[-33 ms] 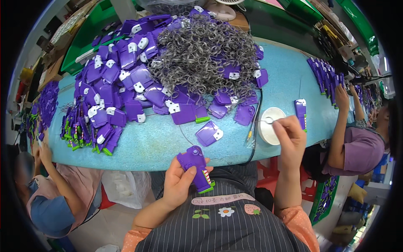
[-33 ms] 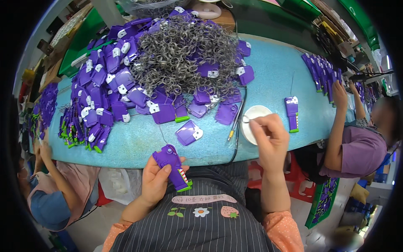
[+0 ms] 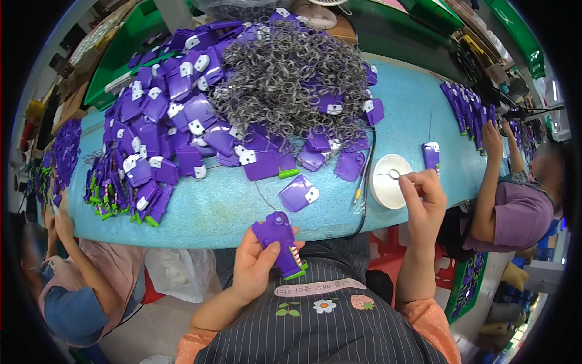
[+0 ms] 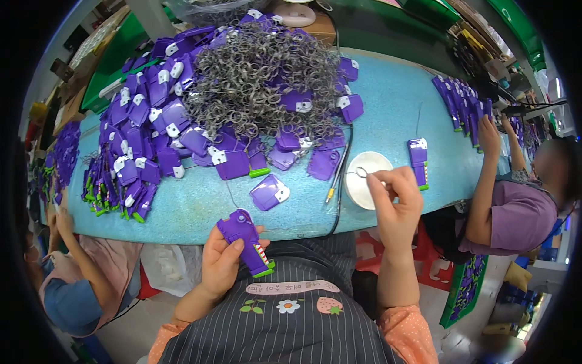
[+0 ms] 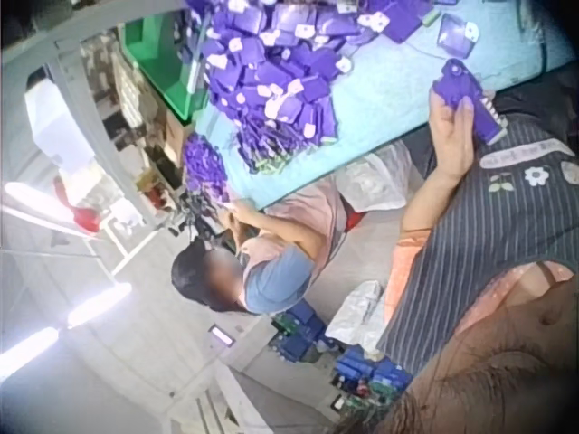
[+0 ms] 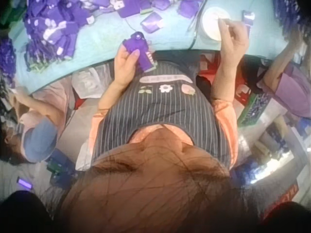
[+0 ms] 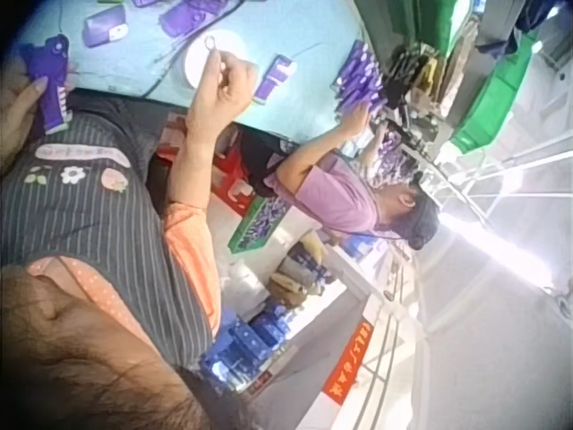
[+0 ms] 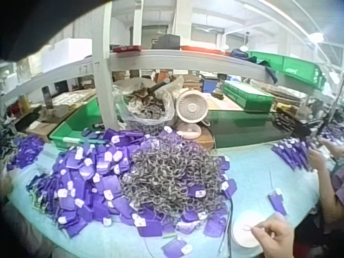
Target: The person assembles purple plastic components by hand at a workbench. They pick up a purple plastic piece, insert a small white circular part into it, and then attach a grey coiled wire to the assembly. The completed units are placed on the table among a large pile of similar parts.
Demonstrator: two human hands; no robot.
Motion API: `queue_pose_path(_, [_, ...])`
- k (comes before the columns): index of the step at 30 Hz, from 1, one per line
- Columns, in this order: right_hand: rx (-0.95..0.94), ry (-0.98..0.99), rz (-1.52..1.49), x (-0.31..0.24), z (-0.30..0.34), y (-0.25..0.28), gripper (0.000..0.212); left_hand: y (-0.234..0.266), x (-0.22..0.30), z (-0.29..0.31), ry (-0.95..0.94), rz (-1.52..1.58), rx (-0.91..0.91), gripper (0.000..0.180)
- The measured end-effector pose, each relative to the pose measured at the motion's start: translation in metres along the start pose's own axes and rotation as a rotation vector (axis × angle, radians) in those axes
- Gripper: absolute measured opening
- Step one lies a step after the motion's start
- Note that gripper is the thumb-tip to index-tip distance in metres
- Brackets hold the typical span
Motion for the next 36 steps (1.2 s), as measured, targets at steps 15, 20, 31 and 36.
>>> queue_pose_path(15, [-0.235,-0.172,-0.530,-0.019,0.031,0.003,0.001,-0.032,0.012,0.001,0.097,-0.031,-0.126,0.033])
queue_pose_path(20, [-0.517,-0.288,-0.761,-0.035,0.065,-0.037,0.004,-0.046,0.017,0.003,0.053,-0.066,-0.205,0.035])
queue_pose_path(31, [-0.788,-0.619,-0.788,-0.022,0.072,-0.039,0.009,-0.031,0.014,0.001,0.121,-0.249,-0.284,0.034])
queue_pose_path(36, [-0.974,-0.591,-0.592,-0.030,0.043,-0.030,0.016,-0.028,0.018,-0.001,0.143,-0.465,-0.429,0.033])
Point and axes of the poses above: each hand's wrist, its own z-axis away from the middle knuckle, its own y-axis out of the back of the hand, x = y × z, the point moved 2 cm from there along -z, towards the middle knuckle, and after that the axes turned 12 degrees about x, right-handed, at the moved point
